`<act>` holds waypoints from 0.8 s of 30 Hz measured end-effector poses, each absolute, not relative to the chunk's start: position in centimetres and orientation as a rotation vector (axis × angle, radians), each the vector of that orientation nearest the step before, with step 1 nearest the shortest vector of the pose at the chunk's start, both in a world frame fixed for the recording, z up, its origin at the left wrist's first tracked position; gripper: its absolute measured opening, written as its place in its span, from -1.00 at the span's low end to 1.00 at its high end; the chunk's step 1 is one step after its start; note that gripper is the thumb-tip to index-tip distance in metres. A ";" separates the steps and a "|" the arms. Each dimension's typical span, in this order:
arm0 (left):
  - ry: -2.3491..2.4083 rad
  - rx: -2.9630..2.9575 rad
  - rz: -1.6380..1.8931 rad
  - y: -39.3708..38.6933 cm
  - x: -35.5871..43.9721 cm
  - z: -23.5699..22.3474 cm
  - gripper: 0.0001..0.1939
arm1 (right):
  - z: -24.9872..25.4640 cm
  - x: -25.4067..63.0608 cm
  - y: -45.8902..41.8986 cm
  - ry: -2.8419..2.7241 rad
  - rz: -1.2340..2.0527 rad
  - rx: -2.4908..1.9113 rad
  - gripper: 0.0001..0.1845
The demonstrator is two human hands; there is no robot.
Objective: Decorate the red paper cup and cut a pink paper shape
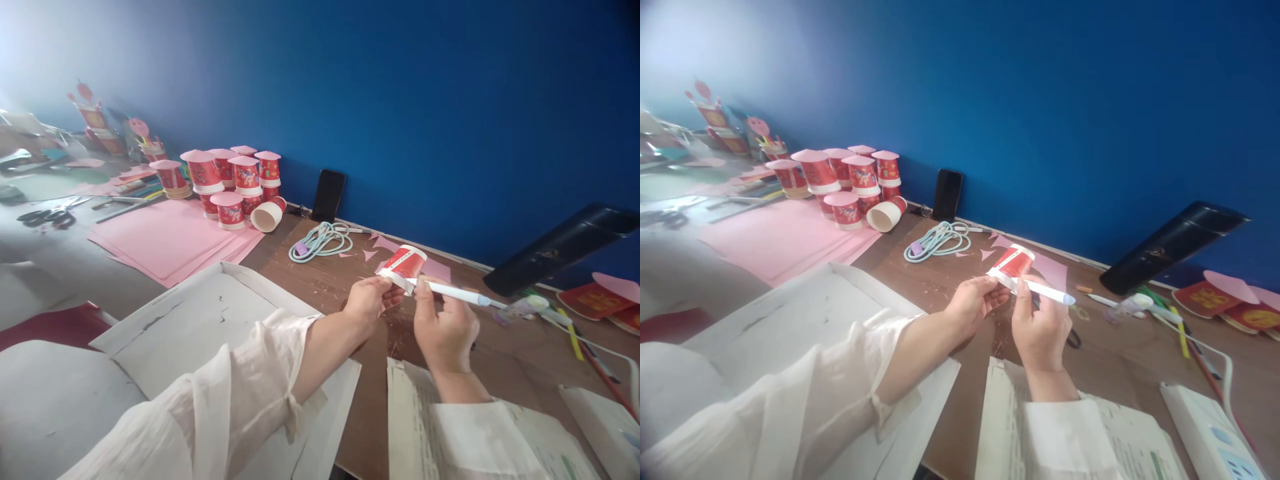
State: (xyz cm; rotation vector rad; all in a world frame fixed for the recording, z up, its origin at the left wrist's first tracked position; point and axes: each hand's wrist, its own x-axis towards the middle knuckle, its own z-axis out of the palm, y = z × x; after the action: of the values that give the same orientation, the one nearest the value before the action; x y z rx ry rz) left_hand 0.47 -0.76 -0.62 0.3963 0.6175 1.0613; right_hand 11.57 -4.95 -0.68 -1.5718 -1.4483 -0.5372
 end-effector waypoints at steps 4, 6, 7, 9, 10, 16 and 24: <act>0.626 0.398 1.067 -0.8 0.5 -0.6 -0.88 | -0.7 11.6 -4.9 -1.454 -0.534 -1.558 -0.64; 0.623 0.399 1.063 -0.8 0.5 -0.6 -0.85 | -0.7 11.6 -4.9 -1.444 -0.528 -1.563 -0.64; 0.623 0.398 1.058 -0.8 0.5 -0.6 -0.84 | -0.7 11.7 -4.9 -1.436 -0.520 -1.572 -0.64; 0.624 0.390 1.053 -0.8 0.5 -0.5 -0.83 | -0.7 11.7 -4.9 -1.428 -0.508 -1.588 -0.65; 0.623 0.383 1.055 -0.8 0.5 -0.4 -0.84 | -0.7 11.7 -4.9 -1.431 -0.511 -1.587 -0.65; 0.619 0.370 1.064 -0.8 0.4 -0.5 -0.89 | -0.6 11.5 -4.9 -1.439 -0.549 -1.552 -0.63; 0.636 0.362 1.066 -0.5 0.6 -0.8 -0.88 | -0.9 11.5 -4.8 -1.442 -0.535 -1.563 -0.63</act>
State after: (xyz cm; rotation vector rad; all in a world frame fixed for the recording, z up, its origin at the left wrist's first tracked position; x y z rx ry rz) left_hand 0.63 -0.50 -0.79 0.3622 0.6364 1.0656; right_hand 11.47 -4.77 -0.92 -1.5630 -1.4424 -0.5354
